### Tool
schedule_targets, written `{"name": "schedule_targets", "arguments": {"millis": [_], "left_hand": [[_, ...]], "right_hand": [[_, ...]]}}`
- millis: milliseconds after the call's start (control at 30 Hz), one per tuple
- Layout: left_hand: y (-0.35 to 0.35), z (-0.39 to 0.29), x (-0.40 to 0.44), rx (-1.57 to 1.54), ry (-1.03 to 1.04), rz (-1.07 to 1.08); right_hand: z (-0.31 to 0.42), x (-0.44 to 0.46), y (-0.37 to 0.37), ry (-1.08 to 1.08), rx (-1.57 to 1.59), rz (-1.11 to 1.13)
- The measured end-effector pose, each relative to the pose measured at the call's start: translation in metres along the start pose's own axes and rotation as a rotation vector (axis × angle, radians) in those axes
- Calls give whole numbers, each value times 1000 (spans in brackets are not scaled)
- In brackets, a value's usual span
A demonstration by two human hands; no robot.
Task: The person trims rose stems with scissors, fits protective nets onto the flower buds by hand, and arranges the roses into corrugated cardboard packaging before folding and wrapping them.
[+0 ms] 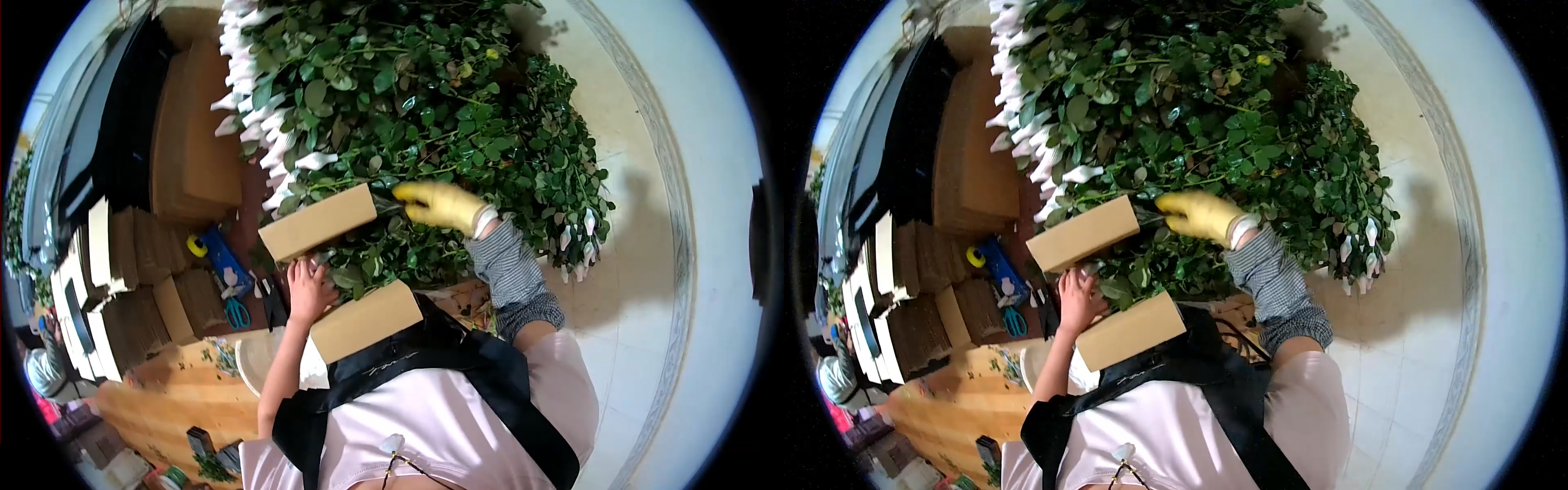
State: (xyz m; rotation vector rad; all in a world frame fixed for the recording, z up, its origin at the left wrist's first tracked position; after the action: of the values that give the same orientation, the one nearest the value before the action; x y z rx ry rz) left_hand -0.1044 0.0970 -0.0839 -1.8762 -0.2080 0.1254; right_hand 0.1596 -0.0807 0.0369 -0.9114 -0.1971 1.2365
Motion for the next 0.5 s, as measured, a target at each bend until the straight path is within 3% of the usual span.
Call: {"name": "schedule_targets", "arguments": {"millis": [33, 100, 167, 200, 267, 333, 433, 467, 500], "left_hand": [[-5, -4, 0, 1, 4, -20], [-2, -3, 0, -3, -16, -7], [2, -1, -3, -6, -24, -4], [0, -2, -3, -23, -16, -38], [3, 0, -5, -27, -28, -44], [3, 0, -7, -24, -44, -56], [0, 0, -7, -81, -55, -75], [0, -1, -7, -87, -50, -82], [0, 0, -7, -114, -58, -81]], "right_hand": [[29, 5, -33, -179, 121, -273], [45, 35, -80, -291, 130, -619], [57, 60, -120, -287, -239, -930], [53, 80, -129, -162, -539, -1076], [31, 125, -142, 102, -775, -1045], [29, 141, -153, 129, -761, -896], [60, 116, -178, -160, -511, -1222], [75, 99, -185, -207, -552, -1260], [59, 109, -190, -241, -393, -1140]]}}
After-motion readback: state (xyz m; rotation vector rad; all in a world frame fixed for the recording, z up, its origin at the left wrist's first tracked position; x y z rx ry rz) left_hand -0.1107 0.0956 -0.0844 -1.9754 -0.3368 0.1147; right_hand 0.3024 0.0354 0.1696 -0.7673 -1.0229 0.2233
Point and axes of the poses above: each hand's wrist, its own x-axis towards the middle knuckle, its own y-axis out of the palm, z = x × y, the point moved 6 cm from there along x, towards the middle knuckle, and after that the axes turned 2 degrees about x, right-handed, at the moved point
